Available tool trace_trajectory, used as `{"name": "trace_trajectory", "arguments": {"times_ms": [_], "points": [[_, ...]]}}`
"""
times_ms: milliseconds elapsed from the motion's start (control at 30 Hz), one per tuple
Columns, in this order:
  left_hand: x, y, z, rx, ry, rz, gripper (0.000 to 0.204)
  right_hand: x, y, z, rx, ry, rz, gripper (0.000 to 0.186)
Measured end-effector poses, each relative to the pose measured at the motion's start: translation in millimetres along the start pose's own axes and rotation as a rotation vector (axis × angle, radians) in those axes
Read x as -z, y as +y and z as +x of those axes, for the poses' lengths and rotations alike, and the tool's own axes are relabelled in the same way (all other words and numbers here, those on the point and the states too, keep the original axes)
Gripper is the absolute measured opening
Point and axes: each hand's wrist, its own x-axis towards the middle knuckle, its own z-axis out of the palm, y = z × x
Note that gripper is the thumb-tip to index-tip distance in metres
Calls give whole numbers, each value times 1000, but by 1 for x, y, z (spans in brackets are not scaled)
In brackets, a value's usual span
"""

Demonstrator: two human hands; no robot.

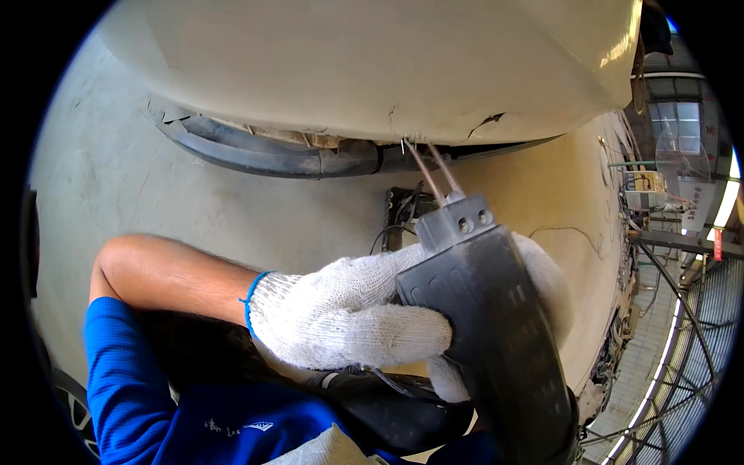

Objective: The person uses a hot glue gun to apply adhesive to the damaged area of a white car bumper. They then press a black plastic trim piece into place along the lower edge of the bumper.

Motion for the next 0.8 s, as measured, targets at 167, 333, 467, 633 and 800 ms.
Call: {"name": "trace_trajectory", "arguments": {"times_ms": [167, 333, 467, 633, 800], "points": [[6, 3, 0, -53, -79, -65, 61, -5, -7, -6, 1, 9, -17, 63], [-8, 0, 5, -93, -15, 191, 66, 13, -16, -19, 35, -8, -39, 63], [4, -16, 11, -202, -3, 409, 72, 10, -16, -17, 40, -20, -49, 63], [6, -21, 11, -352, 66, 416, 72, 7, -17, -15, 59, -36, -33, 62], [-4, -15, 12, -274, 22, 199, 65, 10, -21, -17, 71, -30, -37, 62]]}}
